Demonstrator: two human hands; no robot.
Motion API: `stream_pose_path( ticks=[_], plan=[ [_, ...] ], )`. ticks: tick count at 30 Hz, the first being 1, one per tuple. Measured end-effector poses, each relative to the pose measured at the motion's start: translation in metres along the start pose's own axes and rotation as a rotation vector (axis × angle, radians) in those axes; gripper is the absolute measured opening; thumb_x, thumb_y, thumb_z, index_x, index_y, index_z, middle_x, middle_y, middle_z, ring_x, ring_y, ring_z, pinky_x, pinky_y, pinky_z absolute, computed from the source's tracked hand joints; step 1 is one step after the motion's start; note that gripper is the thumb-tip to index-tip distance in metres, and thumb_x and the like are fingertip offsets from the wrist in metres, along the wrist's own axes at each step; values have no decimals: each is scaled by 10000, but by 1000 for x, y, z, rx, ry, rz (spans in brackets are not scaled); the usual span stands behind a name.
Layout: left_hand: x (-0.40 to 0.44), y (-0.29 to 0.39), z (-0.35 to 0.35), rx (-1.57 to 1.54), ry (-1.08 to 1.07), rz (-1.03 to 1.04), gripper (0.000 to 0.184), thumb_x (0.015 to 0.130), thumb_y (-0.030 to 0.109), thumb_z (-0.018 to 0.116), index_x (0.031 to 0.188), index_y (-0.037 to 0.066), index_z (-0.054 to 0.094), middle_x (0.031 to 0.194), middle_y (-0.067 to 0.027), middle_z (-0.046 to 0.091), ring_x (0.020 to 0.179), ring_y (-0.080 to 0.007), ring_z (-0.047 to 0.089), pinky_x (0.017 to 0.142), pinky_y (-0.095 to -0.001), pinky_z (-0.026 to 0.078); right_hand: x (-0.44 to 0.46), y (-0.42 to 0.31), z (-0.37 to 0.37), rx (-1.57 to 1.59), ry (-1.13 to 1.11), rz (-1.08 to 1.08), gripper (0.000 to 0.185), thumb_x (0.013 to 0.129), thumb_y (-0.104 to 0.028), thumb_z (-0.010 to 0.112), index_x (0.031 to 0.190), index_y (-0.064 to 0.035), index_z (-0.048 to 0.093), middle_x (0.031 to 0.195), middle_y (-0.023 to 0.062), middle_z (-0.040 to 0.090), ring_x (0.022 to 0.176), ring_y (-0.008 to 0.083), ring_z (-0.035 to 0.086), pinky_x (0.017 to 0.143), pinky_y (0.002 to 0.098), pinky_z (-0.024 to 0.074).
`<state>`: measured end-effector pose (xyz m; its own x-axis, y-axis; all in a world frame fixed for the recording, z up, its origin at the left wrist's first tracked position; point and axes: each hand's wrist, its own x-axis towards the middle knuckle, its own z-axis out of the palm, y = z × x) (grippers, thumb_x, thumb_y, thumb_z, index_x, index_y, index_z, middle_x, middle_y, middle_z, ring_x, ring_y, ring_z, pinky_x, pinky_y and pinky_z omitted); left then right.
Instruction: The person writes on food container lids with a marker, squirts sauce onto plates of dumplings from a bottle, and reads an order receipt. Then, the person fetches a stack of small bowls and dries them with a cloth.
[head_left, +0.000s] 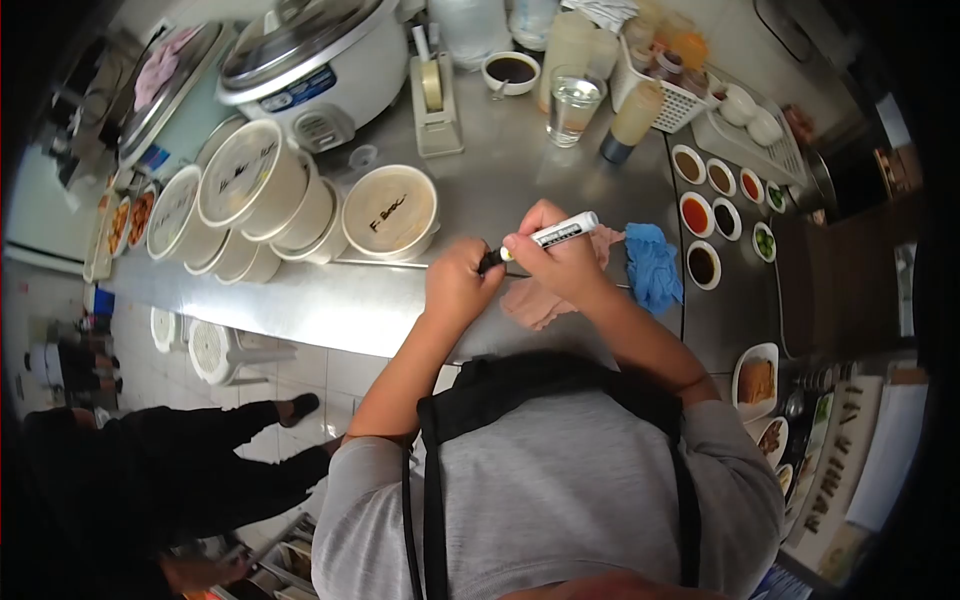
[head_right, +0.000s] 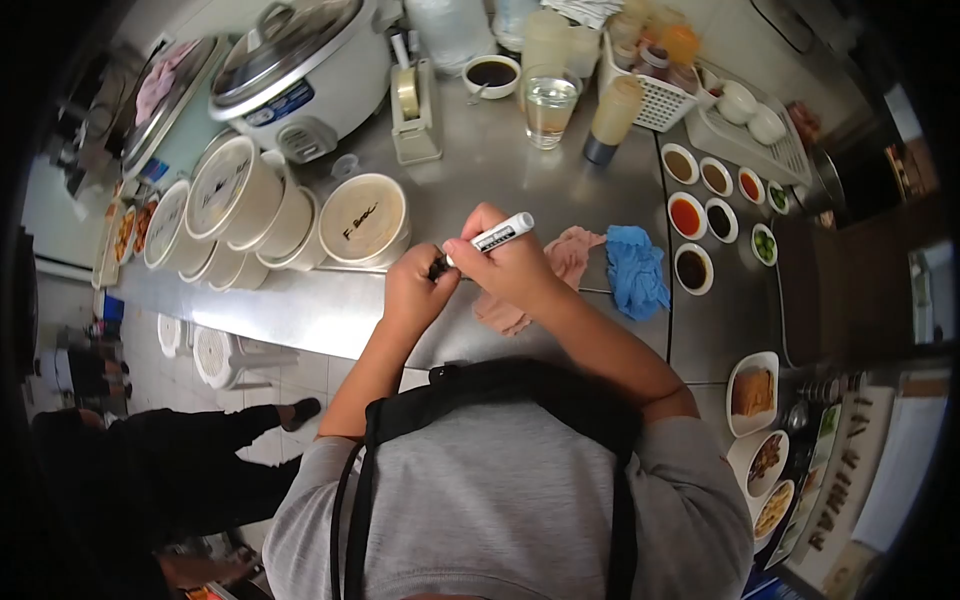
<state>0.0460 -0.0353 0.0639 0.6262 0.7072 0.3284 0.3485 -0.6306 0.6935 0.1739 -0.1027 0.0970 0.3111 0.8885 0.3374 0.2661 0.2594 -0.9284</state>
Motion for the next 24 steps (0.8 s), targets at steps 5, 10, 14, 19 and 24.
stream_pose_path(
  ticks=[5,10,14,19,24],
  plan=[
    [5,20,17,-115,-139,77,137,612,113,614,624,25,510,598,-138,518,542,-291,510,496,-345,396,-19,6,-11,-176,193,-168,195,745,-109,537,621,-39,403,514,7,412,463,69,362,415,233,314],
    [19,37,15,-88,-131,94,136,609,116,610,621,22,513,588,-159,510,528,-314,498,484,-356,392,-14,15,-18,30,251,-128,166,752,-96,518,638,-42,410,534,7,423,482,73,375,433,240,330],
    [29,30,15,-87,-94,59,160,626,154,601,644,14,528,600,-174,526,553,-338,511,492,-379,400,9,11,-18,75,159,-65,150,753,-128,542,686,-43,440,563,2,428,520,64,386,460,236,345],
    [53,40,10,-13,-191,12,220,662,193,625,692,7,511,601,-160,515,520,-302,498,497,-339,410,37,-21,-76,106,103,-69,105,790,-145,530,764,-54,485,618,-41,442,556,32,393,487,197,339],
    [59,50,46,-654,-229,93,493,683,85,621,1078,33,331,978,-67,393,728,-138,466,594,-242,407,40,-75,-193,-132,356,-136,68,817,-132,482,849,-78,508,642,-28,487,565,73,484,504,209,397]
  ],
)
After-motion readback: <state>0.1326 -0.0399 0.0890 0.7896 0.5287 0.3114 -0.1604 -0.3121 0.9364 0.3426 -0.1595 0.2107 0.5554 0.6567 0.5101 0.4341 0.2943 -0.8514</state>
